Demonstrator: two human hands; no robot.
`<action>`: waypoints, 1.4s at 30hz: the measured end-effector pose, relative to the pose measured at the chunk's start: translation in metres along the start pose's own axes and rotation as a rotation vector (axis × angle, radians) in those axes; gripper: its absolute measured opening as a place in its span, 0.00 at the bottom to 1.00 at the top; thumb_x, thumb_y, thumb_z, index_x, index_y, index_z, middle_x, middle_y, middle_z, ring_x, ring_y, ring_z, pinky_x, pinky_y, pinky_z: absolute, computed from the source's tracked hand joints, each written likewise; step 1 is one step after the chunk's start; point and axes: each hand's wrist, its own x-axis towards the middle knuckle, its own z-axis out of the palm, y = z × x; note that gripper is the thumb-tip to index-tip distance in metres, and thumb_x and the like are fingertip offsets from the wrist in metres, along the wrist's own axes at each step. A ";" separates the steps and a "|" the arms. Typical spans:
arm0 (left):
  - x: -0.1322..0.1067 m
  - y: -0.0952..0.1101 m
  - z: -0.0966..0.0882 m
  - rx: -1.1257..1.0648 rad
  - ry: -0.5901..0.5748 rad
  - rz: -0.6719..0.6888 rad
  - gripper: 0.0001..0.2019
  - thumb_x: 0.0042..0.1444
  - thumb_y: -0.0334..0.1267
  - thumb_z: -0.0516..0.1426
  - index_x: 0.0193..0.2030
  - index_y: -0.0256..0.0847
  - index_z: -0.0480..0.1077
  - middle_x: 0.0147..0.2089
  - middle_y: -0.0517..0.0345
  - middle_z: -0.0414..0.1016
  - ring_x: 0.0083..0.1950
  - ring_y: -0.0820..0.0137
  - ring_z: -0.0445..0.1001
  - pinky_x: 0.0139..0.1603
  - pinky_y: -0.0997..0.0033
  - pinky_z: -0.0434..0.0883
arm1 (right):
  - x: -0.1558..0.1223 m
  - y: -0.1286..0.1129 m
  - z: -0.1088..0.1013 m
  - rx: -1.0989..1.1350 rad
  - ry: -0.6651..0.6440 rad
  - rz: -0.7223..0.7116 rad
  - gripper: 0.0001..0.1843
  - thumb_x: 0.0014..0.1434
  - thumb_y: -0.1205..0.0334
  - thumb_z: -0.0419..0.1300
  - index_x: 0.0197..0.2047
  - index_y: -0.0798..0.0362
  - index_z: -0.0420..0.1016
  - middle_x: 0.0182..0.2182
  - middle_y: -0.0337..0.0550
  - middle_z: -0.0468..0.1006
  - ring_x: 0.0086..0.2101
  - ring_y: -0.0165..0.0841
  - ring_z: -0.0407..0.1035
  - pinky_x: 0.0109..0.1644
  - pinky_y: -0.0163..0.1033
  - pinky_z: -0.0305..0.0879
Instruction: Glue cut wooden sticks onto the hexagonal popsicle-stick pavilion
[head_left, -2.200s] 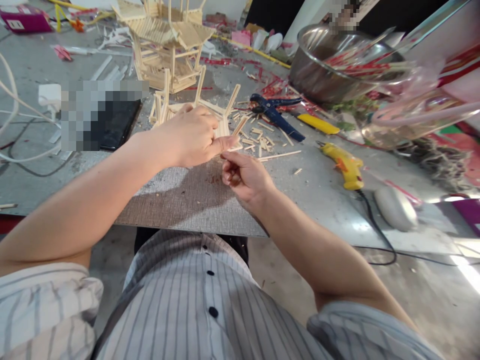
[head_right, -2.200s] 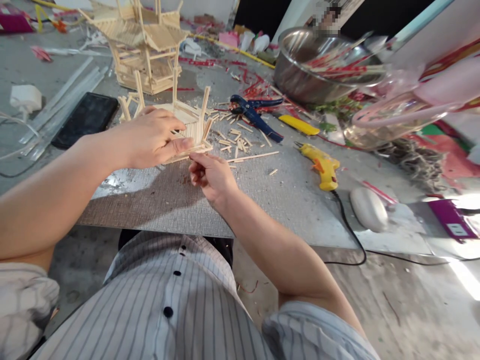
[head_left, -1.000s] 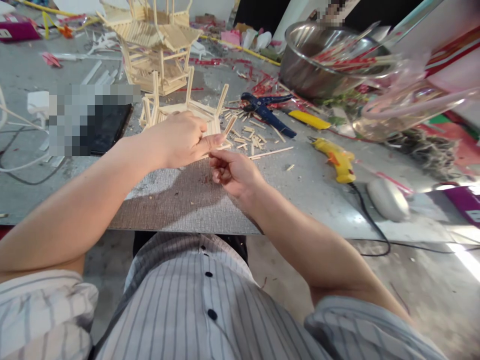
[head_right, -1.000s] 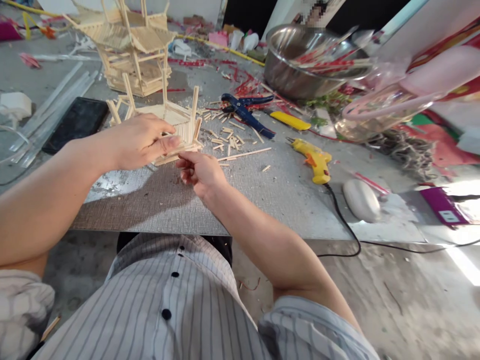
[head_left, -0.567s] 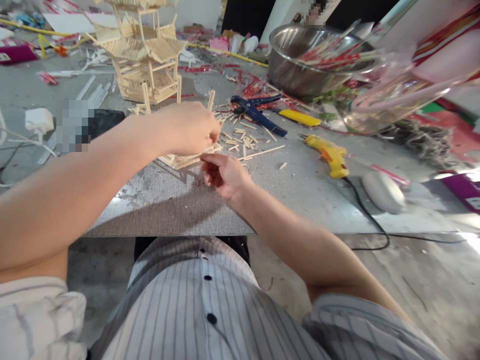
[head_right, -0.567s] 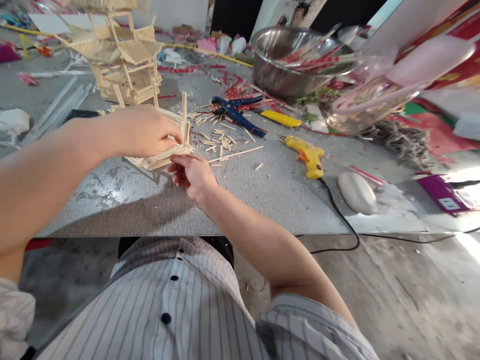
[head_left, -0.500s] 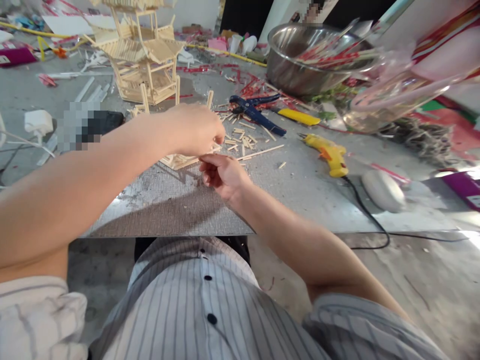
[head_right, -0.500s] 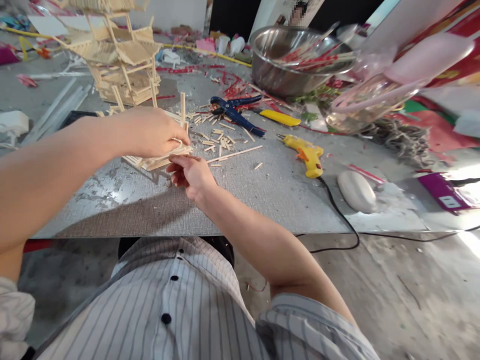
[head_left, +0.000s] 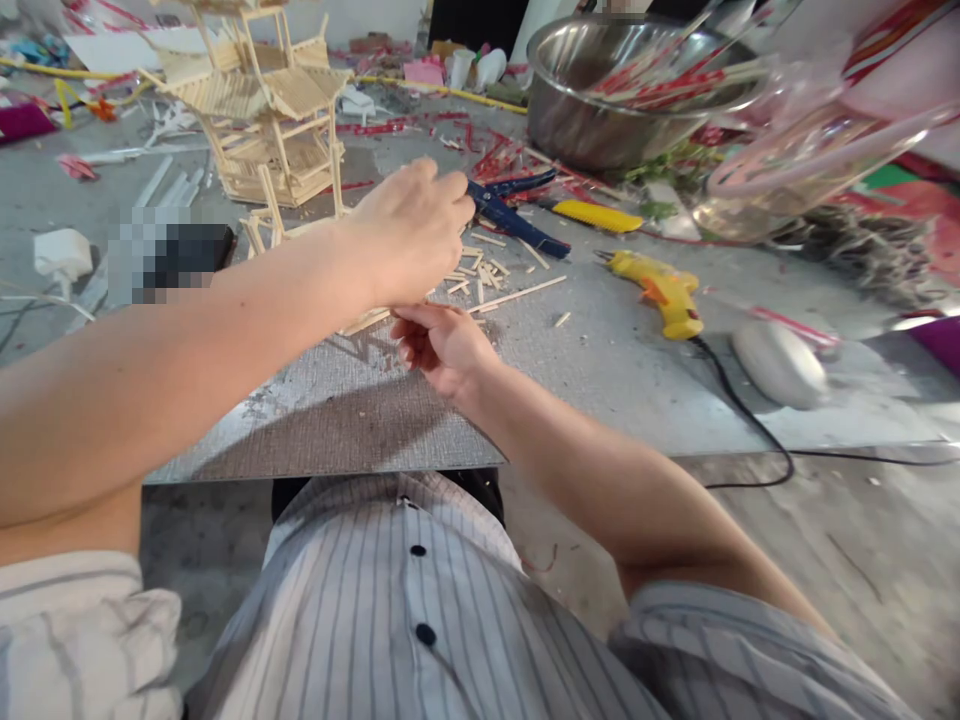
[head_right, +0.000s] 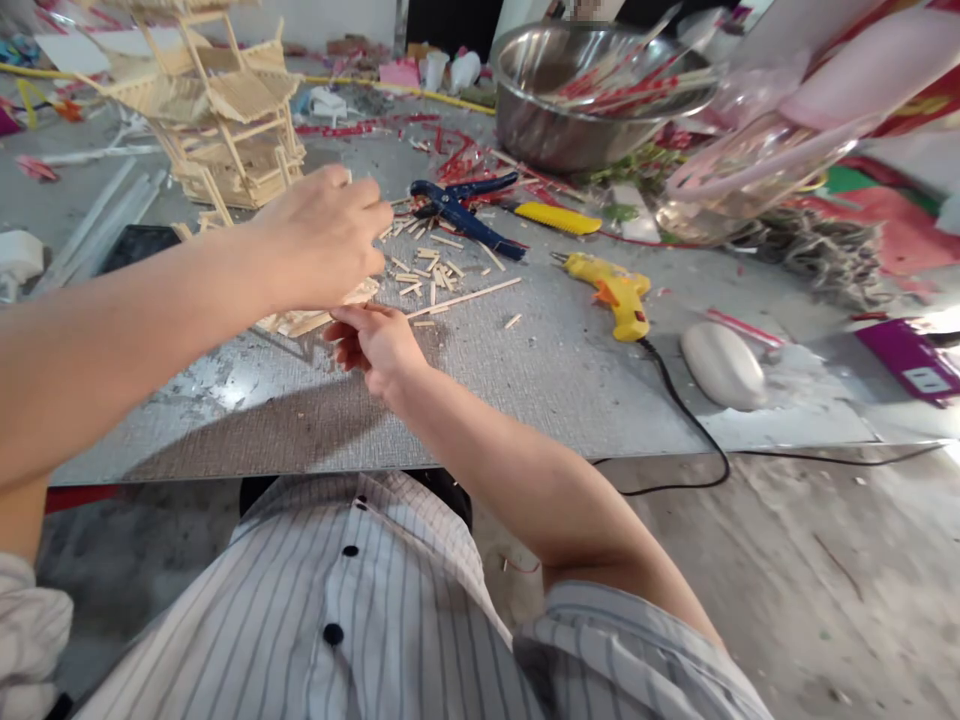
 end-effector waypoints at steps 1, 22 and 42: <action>0.000 0.000 -0.002 0.050 0.027 0.013 0.20 0.59 0.28 0.44 0.44 0.33 0.78 0.51 0.37 0.73 0.59 0.50 0.63 0.55 0.52 0.63 | 0.000 0.000 0.000 -0.001 0.000 -0.002 0.16 0.60 0.71 0.56 0.20 0.54 0.65 0.14 0.33 0.71 0.11 0.21 0.58 0.15 0.31 0.53; 0.019 -0.016 0.012 -0.206 -0.245 0.024 0.17 0.58 0.31 0.49 0.46 0.43 0.78 0.52 0.48 0.76 0.50 0.56 0.72 0.47 0.55 0.69 | 0.000 0.002 0.000 -0.031 -0.011 -0.021 0.15 0.58 0.71 0.58 0.21 0.54 0.66 0.14 0.34 0.71 0.11 0.22 0.58 0.15 0.31 0.52; 0.017 -0.020 0.024 -0.245 -0.219 0.024 0.16 0.57 0.28 0.50 0.44 0.42 0.77 0.50 0.55 0.75 0.39 0.70 0.68 0.40 0.69 0.67 | 0.002 0.003 0.001 -0.033 -0.022 -0.018 0.15 0.59 0.70 0.57 0.21 0.55 0.67 0.13 0.34 0.71 0.11 0.22 0.58 0.15 0.31 0.52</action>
